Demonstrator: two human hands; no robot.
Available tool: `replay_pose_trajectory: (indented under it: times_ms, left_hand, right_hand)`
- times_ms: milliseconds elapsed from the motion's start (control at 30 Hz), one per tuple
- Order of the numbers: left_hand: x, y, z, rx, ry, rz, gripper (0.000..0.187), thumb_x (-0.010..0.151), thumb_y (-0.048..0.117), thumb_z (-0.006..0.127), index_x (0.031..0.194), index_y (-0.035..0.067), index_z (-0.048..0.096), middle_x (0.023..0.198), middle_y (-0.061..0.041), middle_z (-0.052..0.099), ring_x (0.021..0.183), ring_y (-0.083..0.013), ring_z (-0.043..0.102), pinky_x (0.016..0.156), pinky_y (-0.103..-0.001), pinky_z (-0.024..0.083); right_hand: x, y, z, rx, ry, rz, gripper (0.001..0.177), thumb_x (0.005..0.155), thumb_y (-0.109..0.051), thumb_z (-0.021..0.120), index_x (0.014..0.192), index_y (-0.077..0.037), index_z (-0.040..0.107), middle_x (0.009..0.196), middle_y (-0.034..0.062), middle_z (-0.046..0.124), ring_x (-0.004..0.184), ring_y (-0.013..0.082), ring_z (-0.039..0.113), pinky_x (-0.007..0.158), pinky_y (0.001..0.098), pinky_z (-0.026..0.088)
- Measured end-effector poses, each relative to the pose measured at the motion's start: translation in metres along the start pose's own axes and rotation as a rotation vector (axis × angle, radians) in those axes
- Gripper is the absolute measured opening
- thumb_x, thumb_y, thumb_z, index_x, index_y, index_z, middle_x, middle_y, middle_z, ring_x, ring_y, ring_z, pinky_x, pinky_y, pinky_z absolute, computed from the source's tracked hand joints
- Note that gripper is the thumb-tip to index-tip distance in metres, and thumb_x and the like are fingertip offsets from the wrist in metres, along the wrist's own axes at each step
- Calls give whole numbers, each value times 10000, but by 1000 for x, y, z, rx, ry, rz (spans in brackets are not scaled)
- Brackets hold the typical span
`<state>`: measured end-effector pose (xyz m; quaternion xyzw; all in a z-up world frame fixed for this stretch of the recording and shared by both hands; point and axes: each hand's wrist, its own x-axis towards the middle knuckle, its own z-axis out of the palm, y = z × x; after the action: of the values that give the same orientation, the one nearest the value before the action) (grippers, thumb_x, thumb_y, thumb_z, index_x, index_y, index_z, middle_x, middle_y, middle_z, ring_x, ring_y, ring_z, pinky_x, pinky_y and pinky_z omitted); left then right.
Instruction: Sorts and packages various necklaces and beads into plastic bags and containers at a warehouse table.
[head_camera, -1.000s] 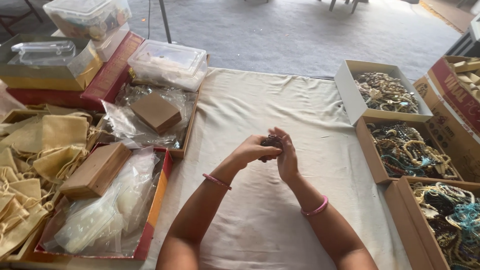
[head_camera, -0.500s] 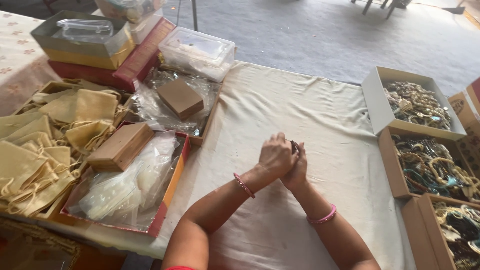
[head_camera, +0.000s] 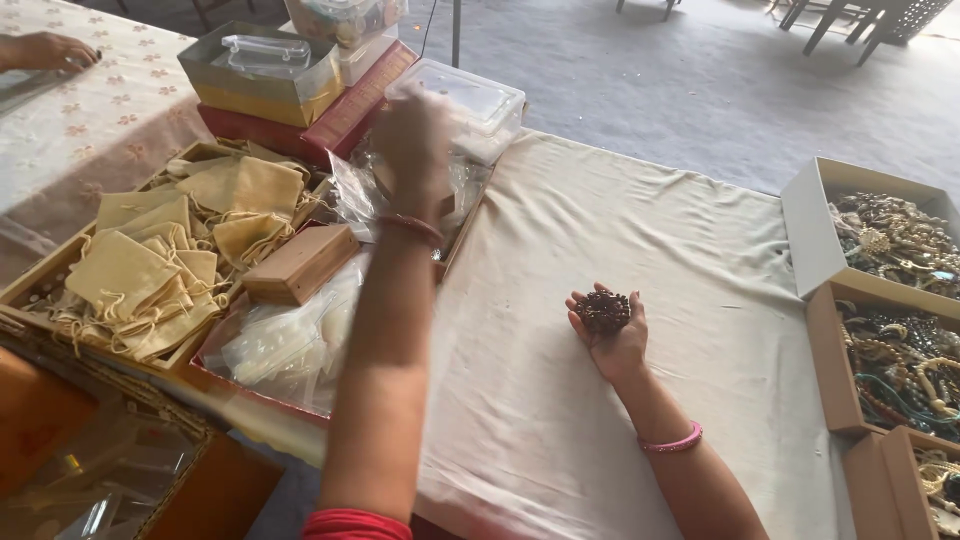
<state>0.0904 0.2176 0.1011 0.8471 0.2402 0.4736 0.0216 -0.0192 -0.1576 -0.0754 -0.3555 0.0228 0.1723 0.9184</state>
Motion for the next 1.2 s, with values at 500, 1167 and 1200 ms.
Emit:
replay_pose_trajectory:
  times_ms: [500, 1167, 1200]
  left_hand:
    - [-2, -130, 13, 143, -749, -364, 219, 888, 278, 678, 969, 82, 732, 1031, -163, 720, 1000, -315, 715, 803, -430, 600]
    - [-170, 127, -11, -1074, -948, 114, 24, 946, 77, 579, 955, 96, 590, 914, -106, 729, 843, -275, 743, 733, -386, 612]
    - [-185, 125, 12, -821, -760, 277, 71, 957, 73, 592, 964, 88, 662, 946, -129, 750, 890, -328, 740, 799, -437, 573]
  right_hand:
    - [-4, 1, 4, -37, 15, -19, 760, 1022, -667, 296, 1371, -26, 507, 1236, 274, 639, 1146, 383, 663, 935, 471, 606]
    - [19, -7, -33, 159, 254, -441, 533, 950, -590, 566, 1248, -151, 521, 1126, 141, 659, 1024, 317, 687, 888, 497, 606]
    - [23, -7, -39, 193, 286, -455, 516, 951, -585, 568, 1228, -153, 520, 1110, 139, 655, 1010, 314, 683, 892, 513, 608]
